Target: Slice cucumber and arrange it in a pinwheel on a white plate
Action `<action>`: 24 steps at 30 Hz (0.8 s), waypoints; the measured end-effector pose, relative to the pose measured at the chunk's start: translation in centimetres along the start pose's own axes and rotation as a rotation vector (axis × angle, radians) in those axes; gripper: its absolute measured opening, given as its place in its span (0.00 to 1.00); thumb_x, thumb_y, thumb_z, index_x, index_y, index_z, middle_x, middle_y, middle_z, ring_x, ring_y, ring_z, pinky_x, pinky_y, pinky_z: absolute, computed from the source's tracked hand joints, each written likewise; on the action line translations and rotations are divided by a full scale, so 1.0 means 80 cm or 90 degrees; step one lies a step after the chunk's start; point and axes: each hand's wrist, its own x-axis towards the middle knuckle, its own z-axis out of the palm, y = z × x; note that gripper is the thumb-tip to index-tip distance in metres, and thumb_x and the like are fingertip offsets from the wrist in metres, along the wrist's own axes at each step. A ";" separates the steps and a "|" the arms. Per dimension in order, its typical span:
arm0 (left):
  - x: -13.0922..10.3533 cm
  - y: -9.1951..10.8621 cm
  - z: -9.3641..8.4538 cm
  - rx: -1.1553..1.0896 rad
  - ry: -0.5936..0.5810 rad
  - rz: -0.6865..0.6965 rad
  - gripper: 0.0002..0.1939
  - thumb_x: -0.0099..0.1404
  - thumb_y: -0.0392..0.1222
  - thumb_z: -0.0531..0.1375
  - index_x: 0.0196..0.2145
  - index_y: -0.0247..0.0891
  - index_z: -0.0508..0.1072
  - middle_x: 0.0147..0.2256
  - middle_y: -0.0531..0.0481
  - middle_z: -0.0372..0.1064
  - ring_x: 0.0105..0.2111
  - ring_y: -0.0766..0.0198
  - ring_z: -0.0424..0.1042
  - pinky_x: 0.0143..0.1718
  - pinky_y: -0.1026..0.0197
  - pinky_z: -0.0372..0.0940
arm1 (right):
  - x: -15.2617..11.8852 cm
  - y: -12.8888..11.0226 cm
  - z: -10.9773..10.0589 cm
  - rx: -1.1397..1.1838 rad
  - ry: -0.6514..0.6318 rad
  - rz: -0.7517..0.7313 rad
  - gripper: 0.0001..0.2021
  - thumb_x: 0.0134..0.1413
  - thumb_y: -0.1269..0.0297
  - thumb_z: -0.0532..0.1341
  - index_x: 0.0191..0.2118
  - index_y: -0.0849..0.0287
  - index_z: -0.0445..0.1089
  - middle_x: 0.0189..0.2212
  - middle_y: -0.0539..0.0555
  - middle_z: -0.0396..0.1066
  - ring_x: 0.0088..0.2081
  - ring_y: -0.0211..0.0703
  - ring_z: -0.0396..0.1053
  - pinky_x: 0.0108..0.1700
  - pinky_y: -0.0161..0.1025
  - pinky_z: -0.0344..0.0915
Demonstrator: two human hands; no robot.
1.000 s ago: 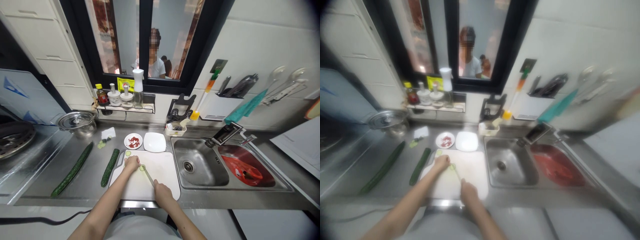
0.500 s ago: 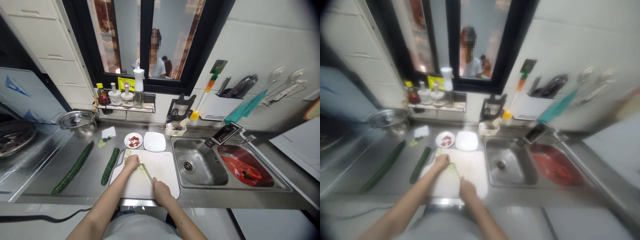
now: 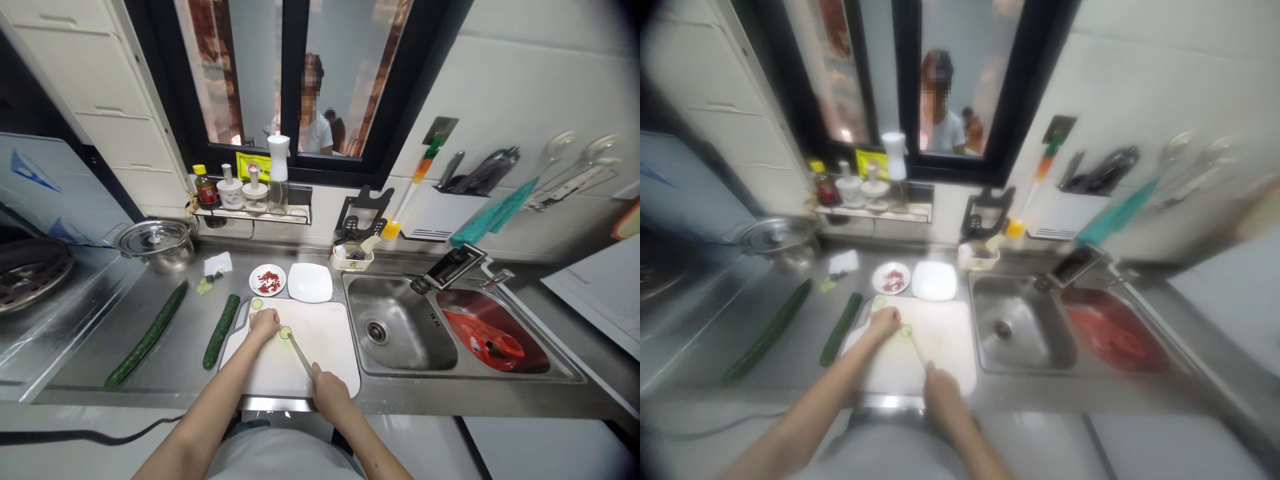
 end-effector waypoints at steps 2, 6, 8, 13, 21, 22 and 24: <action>0.000 0.000 0.000 0.000 0.001 0.000 0.08 0.52 0.42 0.64 0.32 0.41 0.73 0.40 0.48 0.75 0.46 0.54 0.70 0.49 0.52 0.54 | -0.002 0.001 0.001 -0.003 -0.001 0.000 0.19 0.58 0.76 0.44 0.52 0.64 0.63 0.38 0.64 0.74 0.43 0.50 0.72 0.40 0.40 0.63; 0.001 0.000 0.000 0.003 0.000 0.002 0.08 0.52 0.42 0.64 0.31 0.41 0.73 0.40 0.48 0.75 0.45 0.54 0.70 0.49 0.52 0.55 | -0.003 0.000 -0.001 -0.010 0.005 -0.007 0.20 0.58 0.77 0.43 0.53 0.65 0.63 0.39 0.65 0.74 0.42 0.51 0.72 0.40 0.41 0.64; 0.001 -0.001 0.001 0.004 0.000 0.004 0.08 0.52 0.43 0.64 0.31 0.41 0.73 0.40 0.48 0.75 0.45 0.54 0.70 0.49 0.52 0.55 | -0.001 -0.002 -0.002 -0.005 0.010 -0.007 0.20 0.58 0.77 0.43 0.53 0.65 0.63 0.39 0.65 0.74 0.42 0.51 0.72 0.40 0.41 0.64; 0.001 -0.001 0.001 0.009 -0.001 0.005 0.08 0.52 0.43 0.64 0.32 0.41 0.72 0.40 0.48 0.75 0.46 0.54 0.70 0.50 0.52 0.54 | 0.004 -0.011 -0.012 -0.005 -0.004 0.006 0.20 0.58 0.77 0.44 0.52 0.66 0.64 0.39 0.66 0.74 0.44 0.52 0.72 0.42 0.42 0.64; 0.003 -0.001 0.001 0.016 -0.006 0.001 0.09 0.53 0.44 0.64 0.32 0.40 0.72 0.41 0.47 0.75 0.46 0.54 0.70 0.50 0.53 0.54 | 0.015 -0.022 -0.027 -0.012 -0.033 0.023 0.20 0.58 0.77 0.45 0.54 0.63 0.62 0.41 0.65 0.73 0.46 0.51 0.72 0.42 0.41 0.64; 0.002 -0.001 0.001 0.016 -0.006 0.002 0.09 0.53 0.44 0.64 0.32 0.40 0.72 0.41 0.47 0.75 0.46 0.54 0.70 0.50 0.53 0.54 | 0.015 -0.023 -0.027 -0.011 -0.034 0.022 0.20 0.58 0.77 0.45 0.54 0.63 0.62 0.42 0.65 0.73 0.46 0.51 0.72 0.42 0.41 0.65; 0.002 -0.001 0.002 0.014 -0.005 0.002 0.09 0.52 0.45 0.64 0.32 0.41 0.72 0.41 0.47 0.75 0.46 0.54 0.70 0.50 0.52 0.54 | 0.015 -0.024 -0.029 -0.009 -0.037 0.020 0.20 0.58 0.77 0.45 0.54 0.64 0.62 0.42 0.65 0.73 0.46 0.52 0.72 0.42 0.42 0.65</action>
